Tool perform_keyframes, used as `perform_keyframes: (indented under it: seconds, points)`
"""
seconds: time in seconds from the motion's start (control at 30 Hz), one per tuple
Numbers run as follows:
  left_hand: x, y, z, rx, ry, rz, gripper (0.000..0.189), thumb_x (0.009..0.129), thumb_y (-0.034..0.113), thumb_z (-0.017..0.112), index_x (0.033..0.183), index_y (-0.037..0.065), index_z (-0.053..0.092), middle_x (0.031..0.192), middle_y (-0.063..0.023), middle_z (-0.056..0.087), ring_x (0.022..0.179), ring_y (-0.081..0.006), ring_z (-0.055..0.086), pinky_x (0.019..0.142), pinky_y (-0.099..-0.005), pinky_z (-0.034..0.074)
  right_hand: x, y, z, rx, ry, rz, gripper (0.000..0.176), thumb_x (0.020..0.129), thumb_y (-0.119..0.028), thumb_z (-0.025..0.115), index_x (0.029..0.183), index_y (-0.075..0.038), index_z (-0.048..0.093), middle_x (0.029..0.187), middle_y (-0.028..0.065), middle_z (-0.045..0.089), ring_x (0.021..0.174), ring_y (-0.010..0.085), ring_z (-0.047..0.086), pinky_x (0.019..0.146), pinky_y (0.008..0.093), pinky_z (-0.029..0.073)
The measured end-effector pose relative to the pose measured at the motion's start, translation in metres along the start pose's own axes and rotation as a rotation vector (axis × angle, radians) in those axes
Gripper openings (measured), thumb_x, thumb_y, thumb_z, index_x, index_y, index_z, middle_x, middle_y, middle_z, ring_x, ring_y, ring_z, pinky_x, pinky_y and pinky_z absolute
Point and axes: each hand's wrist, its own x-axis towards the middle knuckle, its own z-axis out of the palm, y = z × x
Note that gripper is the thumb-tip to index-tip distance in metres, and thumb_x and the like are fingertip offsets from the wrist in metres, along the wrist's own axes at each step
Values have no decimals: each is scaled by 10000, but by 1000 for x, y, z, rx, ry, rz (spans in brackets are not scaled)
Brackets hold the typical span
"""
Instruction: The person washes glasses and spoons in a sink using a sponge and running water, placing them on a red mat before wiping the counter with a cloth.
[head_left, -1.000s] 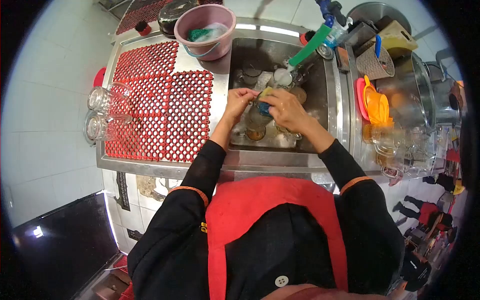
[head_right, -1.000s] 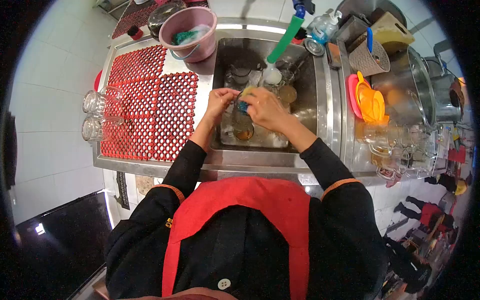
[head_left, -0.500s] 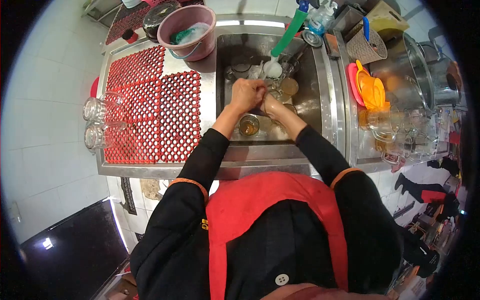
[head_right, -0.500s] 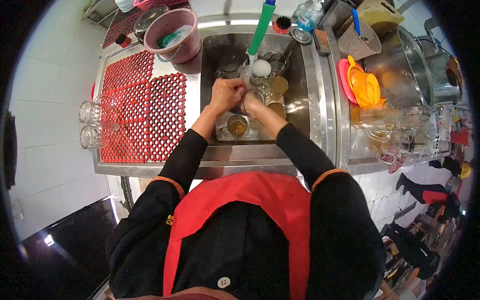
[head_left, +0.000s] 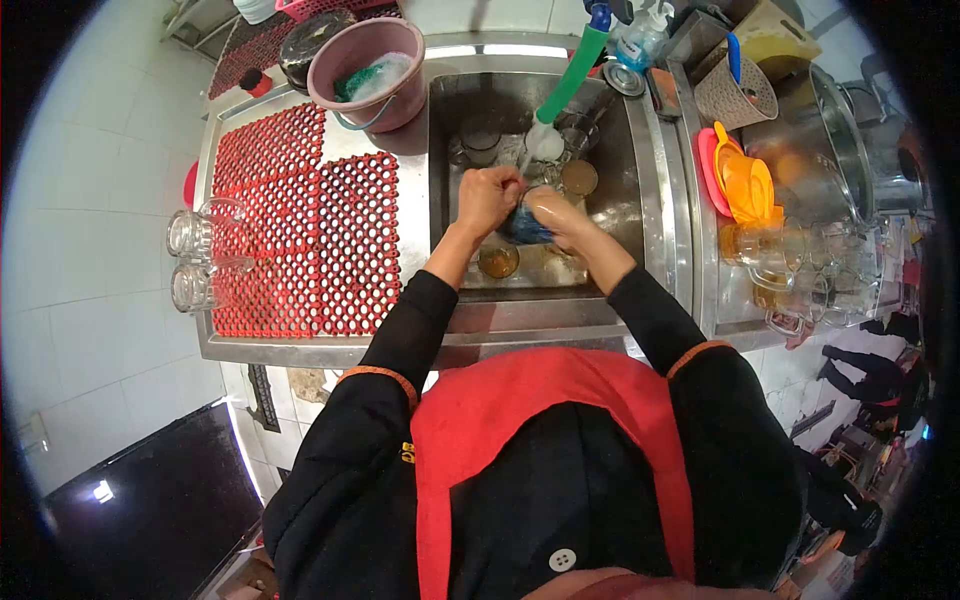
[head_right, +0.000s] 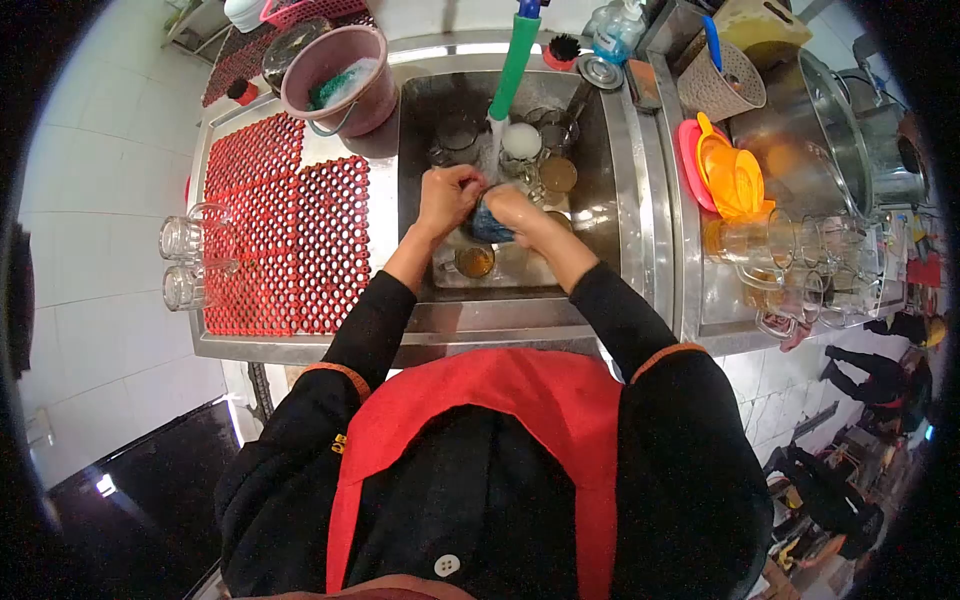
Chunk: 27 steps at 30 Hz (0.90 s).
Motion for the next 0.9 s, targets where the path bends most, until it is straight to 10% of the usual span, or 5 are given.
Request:
perform_keyframes:
  seconds: [0.13, 0.2, 0.53, 0.63, 0.9]
  points:
    - [-2, -12, -9, -97, -101, -129, 76, 642, 40, 542, 634, 26, 616, 522, -111, 548, 454, -143, 529, 471, -262, 417, -48, -85, 9, 235, 201, -35, 135, 712, -82, 526, 810, 7, 548, 797, 80, 577, 776, 192, 564, 634, 309, 451]
    - [-1, -12, -6, -152, -177, -140, 82, 645, 40, 536, 631, 25, 615, 507, -102, 540, 448, -124, 516, 461, -259, 408, -43, -86, 3, -973, 136, -942, 183, 666, -69, 560, 841, -18, 551, 864, 120, 559, 812, 286, 548, 698, 340, 442]
    - [5, -4, 14, -45, 283, -369, 150, 711, 46, 499, 745, -7, 634, 587, -15, 577, 532, -61, 501, 494, -221, 405, -45, -59, -10, -754, 699, -170, 264, 732, -179, 567, 939, -26, 509, 924, 173, 522, 874, 341, 501, 737, 350, 411]
    - [-2, -16, 29, -246, 326, -479, 204, 746, 51, 466, 859, -28, 617, 725, -49, 605, 578, -84, 527, 527, -229, 426, -52, -70, 29, -822, 659, -874, 249, 759, -238, 540, 897, -30, 547, 932, 170, 526, 912, 317, 472, 787, 349, 375]
    - [-14, 24, 27, -1137, 224, -905, 271, 828, 66, 361, 1080, 21, 449, 527, 20, 356, 348, -77, 267, 360, -219, 249, 17, -35, -16, -670, 905, -597, 222, 840, -202, 433, 942, -46, 554, 895, 76, 569, 768, 208, 543, 693, 316, 422]
